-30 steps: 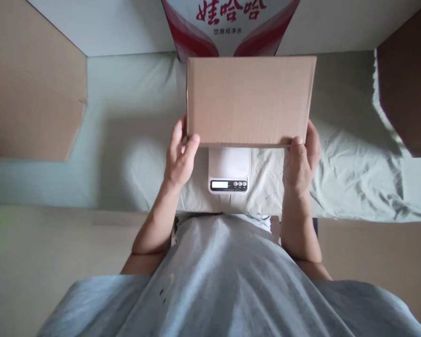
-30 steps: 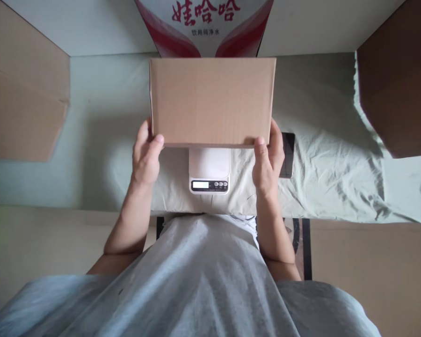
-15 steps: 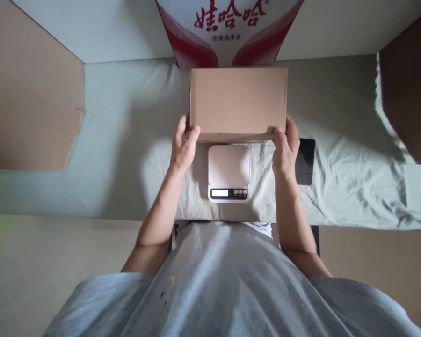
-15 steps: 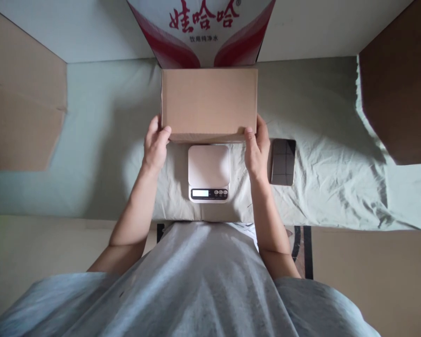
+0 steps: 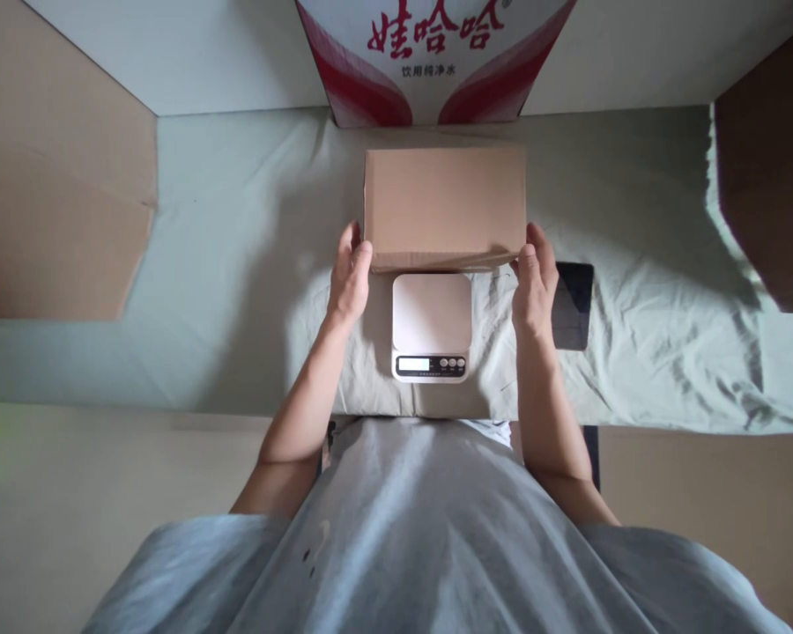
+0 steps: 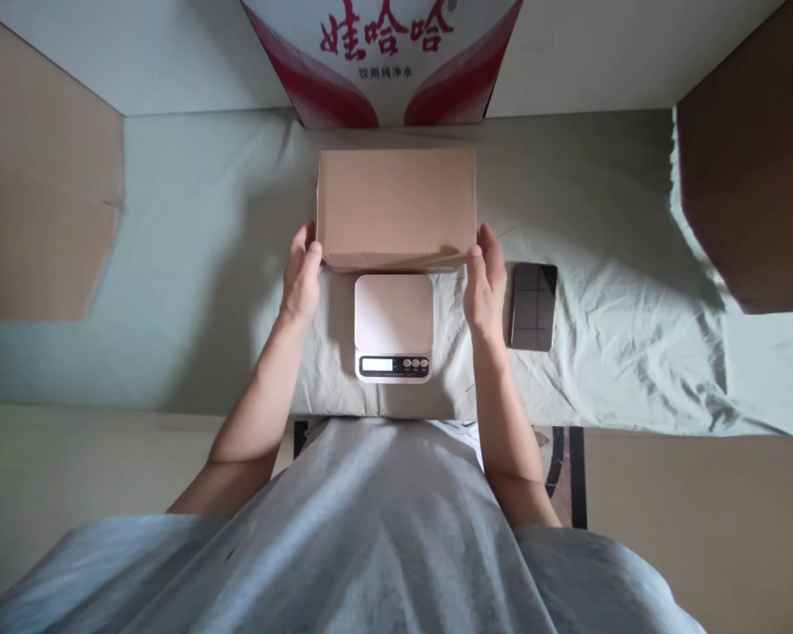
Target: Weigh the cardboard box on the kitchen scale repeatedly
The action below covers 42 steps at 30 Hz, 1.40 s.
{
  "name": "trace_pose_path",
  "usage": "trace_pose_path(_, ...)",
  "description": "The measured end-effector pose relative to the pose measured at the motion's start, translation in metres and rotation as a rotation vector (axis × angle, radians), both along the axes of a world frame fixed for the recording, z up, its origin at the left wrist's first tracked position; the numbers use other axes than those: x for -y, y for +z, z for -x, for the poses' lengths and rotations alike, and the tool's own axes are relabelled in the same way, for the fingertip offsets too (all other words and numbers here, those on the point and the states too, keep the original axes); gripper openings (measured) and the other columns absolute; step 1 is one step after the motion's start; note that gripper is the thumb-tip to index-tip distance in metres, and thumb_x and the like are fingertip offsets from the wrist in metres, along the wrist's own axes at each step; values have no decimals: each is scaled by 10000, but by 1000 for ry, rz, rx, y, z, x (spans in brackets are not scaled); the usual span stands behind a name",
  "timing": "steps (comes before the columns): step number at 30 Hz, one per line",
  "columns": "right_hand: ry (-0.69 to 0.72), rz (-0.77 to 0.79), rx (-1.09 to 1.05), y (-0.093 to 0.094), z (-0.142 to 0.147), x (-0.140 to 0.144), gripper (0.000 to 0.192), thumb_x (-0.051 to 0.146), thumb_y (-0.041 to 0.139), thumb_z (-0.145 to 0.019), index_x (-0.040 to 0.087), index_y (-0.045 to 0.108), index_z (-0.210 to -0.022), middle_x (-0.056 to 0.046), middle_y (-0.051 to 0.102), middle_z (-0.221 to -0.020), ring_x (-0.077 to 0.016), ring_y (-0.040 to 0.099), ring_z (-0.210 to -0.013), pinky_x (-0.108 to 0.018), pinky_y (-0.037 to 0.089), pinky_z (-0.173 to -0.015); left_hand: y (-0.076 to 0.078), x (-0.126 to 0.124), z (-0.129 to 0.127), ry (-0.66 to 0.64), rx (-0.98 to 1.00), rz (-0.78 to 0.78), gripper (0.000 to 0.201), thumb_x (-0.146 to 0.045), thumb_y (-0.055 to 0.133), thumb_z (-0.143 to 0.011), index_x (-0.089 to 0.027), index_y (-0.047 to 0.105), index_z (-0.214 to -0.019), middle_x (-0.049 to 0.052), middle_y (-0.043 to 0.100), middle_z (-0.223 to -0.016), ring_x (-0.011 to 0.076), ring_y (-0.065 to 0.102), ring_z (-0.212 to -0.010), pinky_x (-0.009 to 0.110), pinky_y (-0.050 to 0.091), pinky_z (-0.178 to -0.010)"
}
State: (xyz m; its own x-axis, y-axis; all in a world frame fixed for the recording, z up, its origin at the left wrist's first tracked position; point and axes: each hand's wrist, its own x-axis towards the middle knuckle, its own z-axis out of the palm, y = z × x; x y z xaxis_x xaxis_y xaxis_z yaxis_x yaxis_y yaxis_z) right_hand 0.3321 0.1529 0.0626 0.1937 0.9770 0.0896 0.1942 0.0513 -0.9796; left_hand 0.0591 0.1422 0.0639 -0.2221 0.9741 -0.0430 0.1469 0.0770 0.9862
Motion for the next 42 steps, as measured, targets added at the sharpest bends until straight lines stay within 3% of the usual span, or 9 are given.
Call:
trace_pose_path(4, -61, 37, -27, 1, -14, 25, 493, 586, 477, -874, 341, 526, -1299, -42, 587, -1351, -240, 568, -1286, -531, 409, -1122, -10, 24, 9, 88, -13, 84, 728, -733, 484, -798, -280, 448, -1367, 96, 418, -1526, 261, 369, -1443, 472, 289, -1197)
trace_pose_path(12, -127, 144, -70, -6, -32, 79, 457, 551, 516, -860, 303, 568, -1240, -62, 643, -1271, -223, 637, -1168, -516, 465, -1043, -19, 73, 27, 102, 5, 117, 666, -698, 503, -812, -300, 484, -1346, 119, 476, -1467, 270, 453, -1392, 466, 348, -1162)
trace_pose_path(21, -127, 168, -92, -6, -31, 90, 479, 567, 552, -828, 295, 574, -1222, -68, 658, -1237, -208, 655, -1113, -497, 474, -1016, -23, 96, 19, 105, 29, 126, 637, -665, 525, -821, -282, 498, -1329, 144, 504, -1434, 285, 480, -1369, 513, 333, -1163)
trace_pose_path(30, -84, 144, -99, -3, -27, 86, 462, 534, 563, -836, 293, 573, -1230, -70, 662, -1245, -205, 663, -1105, -474, 492, -996, -22, 92, 24, 90, 13, 109, 620, -667, 523, -820, -301, 524, -1321, 121, 510, -1438, 289, 471, -1379, 508, 331, -1168)
trace_pose_path(38, -12, 123, -142, -9, -17, 26, 575, 637, 555, -786, 322, 537, -1267, -58, 620, -1325, -235, 615, -1217, -521, 467, -1042, -3, 38, 11, 26, 30, 61, 798, -746, 536, -752, -266, 471, -1386, 113, 421, -1538, 289, 391, -1437, 485, 297, -1201)
trace_pose_path(42, 16, 127, -157, -14, -12, 2, 629, 673, 538, -769, 322, 519, -1290, -55, 589, -1360, -249, 563, -1288, -506, 451, -1065, 1, 16, 6, -15, 45, 45, 741, -716, 526, -784, -318, 439, -1404, 47, 359, -1581, 277, 331, -1469, 495, 272, -1214)
